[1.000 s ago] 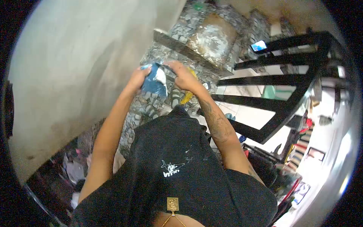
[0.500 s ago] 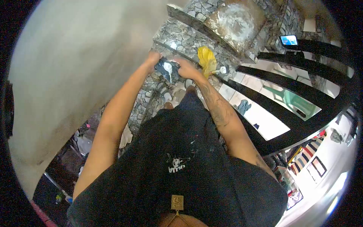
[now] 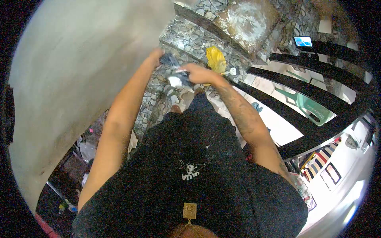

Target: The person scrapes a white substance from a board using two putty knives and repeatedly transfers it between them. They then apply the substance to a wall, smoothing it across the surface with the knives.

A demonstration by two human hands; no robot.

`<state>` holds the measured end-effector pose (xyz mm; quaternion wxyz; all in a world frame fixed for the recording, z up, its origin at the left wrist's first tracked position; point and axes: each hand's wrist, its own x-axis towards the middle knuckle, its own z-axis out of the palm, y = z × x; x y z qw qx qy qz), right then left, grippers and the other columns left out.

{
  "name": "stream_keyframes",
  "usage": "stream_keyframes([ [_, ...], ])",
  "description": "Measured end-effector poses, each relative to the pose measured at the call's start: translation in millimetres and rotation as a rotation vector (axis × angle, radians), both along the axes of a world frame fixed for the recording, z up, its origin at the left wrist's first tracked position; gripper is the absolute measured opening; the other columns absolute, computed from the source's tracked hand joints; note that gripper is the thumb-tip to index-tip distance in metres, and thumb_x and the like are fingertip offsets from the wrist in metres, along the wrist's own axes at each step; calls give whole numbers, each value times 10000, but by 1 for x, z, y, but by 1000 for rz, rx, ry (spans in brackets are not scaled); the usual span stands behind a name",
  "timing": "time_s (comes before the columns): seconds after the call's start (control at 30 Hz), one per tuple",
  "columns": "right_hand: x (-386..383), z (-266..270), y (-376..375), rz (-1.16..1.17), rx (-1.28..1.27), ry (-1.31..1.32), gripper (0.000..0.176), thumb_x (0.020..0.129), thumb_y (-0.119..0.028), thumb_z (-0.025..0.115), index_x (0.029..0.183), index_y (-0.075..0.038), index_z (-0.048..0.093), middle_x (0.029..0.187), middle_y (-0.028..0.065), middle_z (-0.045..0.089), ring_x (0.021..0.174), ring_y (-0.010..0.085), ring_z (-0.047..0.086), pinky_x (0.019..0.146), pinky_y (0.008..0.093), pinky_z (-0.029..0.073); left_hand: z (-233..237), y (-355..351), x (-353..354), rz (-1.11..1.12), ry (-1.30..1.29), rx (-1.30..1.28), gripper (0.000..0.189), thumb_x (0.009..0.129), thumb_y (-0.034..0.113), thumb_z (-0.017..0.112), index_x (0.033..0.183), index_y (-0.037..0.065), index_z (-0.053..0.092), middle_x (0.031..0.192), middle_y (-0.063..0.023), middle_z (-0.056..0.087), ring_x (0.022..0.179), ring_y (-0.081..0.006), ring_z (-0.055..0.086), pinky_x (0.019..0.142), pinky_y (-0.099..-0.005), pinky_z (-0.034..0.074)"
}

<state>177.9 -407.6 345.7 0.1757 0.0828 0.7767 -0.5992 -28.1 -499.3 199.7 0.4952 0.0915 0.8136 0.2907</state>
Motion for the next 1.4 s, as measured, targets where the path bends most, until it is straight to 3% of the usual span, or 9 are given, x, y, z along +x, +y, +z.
stream_keyframes([
  [0.1, 9, 72, 9, -40, -118, -47, 485, 632, 5, 550, 1116, -31, 562, 1052, 110, 608, 955, 203, 546, 858, 300, 403, 33, -3, -15, 84, -106, 204, 259, 855, 197, 482, 966, -18, 574, 843, -142, 615, 749, -245, 619, 659, -421, 500],
  [0.23, 44, 164, 2, -735, -294, 199, 601, 567, 13, 589, 1161, 13, 501, 1054, 78, 573, 952, 167, 531, 869, 281, 394, 159, -52, 13, 502, -717, 757, 296, 900, 187, 430, 1098, -18, 512, 1005, -137, 596, 861, -231, 608, 812, -379, 483],
  [0.37, 48, 180, -60, -1046, -5, 382, 684, 525, 38, 596, 1193, 21, 451, 1063, 82, 548, 1018, 174, 503, 902, 294, 375, 246, -102, 62, 675, -725, 1015, 283, 860, 96, 477, 1108, -41, 491, 1009, -132, 589, 887, -233, 600, 795, -375, 493],
  [0.57, 28, 190, -123, -497, 261, 709, 626, 546, 204, 428, 1109, -63, 495, 1113, 129, 449, 1100, 262, 431, 930, 333, 353, 294, -143, 90, 682, -774, 1011, 273, 824, 37, 498, 1084, -48, 505, 992, -142, 594, 876, -239, 605, 793, -378, 493],
  [0.77, 49, 109, -107, -291, 664, 443, 553, 640, 30, 667, 1142, -83, 465, 1106, 141, 420, 1040, 305, 452, 887, 364, 384, 313, -169, 87, 705, -940, 1023, 255, 830, 29, 502, 1073, -47, 501, 990, -148, 592, 877, -231, 605, 793, -367, 493],
  [0.87, 64, 86, -83, -523, 532, 495, 530, 682, 59, 605, 1169, -53, 427, 1108, 128, 444, 1055, 265, 448, 918, 328, 352, 335, -170, 75, 726, -648, 1223, 255, 824, 6, 517, 1074, -39, 497, 951, -113, 593, 850, -202, 597, 783, -340, 490],
  [0.97, 46, 173, -108, -649, 543, 491, 527, 659, 120, 531, 1156, -28, 441, 1126, 136, 459, 1090, 254, 434, 943, 314, 326, 294, -164, 65, 795, -386, 1225, 233, 841, 4, 517, 1071, -33, 504, 954, -72, 569, 811, -144, 548, 763, -273, 452],
  [1.13, 8, 236, -160, -391, 678, 377, 631, 582, 174, 480, 1149, -104, 494, 1090, 157, 444, 1065, 341, 459, 921, 356, 371, 281, -147, 77, 817, -68, 1213, 196, 859, 47, 531, 1032, -47, 533, 970, -74, 552, 805, -118, 513, 742, -251, 433],
  [1.4, 2, 208, -172, -233, 769, 269, 626, 605, 119, 517, 1164, -163, 523, 1138, 166, 474, 1066, 348, 465, 905, 372, 386, 289, -149, 75, 664, 176, 1098, 235, 867, 103, 538, 1025, -71, 535, 868, -56, 570, 758, -103, 507, 698, -252, 431],
])
